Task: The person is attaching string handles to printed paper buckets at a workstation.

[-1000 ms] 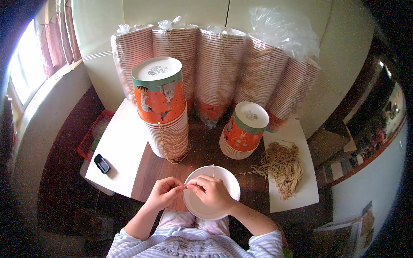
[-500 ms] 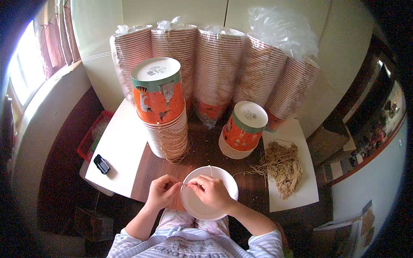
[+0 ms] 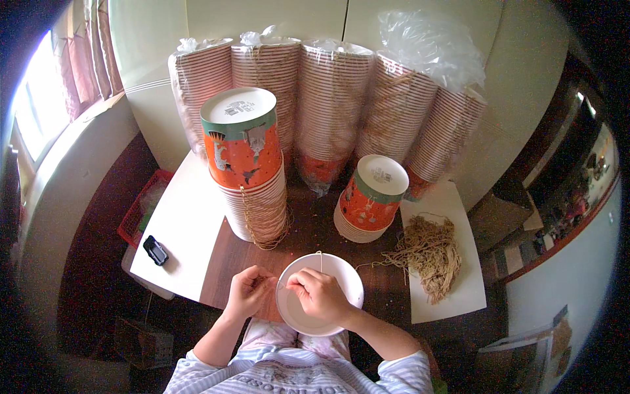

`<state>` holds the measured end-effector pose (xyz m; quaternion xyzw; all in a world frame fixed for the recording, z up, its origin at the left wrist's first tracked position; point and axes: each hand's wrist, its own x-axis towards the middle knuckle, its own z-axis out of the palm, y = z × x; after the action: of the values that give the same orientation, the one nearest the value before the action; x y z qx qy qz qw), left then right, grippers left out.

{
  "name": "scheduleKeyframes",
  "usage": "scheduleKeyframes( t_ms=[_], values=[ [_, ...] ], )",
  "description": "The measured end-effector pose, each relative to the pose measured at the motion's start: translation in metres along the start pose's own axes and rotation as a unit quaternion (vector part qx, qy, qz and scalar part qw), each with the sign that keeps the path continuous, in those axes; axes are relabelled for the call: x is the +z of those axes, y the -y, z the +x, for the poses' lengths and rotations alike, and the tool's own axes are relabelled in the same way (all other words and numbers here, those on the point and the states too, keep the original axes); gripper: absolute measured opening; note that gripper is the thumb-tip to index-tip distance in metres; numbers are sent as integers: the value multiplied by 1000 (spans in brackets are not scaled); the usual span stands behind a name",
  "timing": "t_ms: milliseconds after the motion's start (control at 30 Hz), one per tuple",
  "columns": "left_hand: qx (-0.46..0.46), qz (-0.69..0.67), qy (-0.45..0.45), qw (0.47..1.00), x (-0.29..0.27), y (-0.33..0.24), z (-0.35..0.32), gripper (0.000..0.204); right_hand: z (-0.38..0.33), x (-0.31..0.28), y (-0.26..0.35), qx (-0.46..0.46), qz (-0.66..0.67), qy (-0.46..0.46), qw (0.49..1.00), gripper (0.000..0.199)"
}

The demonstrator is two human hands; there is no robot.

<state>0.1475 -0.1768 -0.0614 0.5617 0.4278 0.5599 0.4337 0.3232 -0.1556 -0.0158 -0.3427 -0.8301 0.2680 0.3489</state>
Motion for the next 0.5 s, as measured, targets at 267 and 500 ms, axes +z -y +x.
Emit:
scheduleKeyframes(
  t_ms=[267,500],
  values=[
    [-15,-17,22,1000,-7,3,-9,7,-26,0,22,15,-118,55,991,35],
    [29,-11,20,999,-21,18,-24,8,-64,-9,38,-16,-298,127,946,36]
  ],
)
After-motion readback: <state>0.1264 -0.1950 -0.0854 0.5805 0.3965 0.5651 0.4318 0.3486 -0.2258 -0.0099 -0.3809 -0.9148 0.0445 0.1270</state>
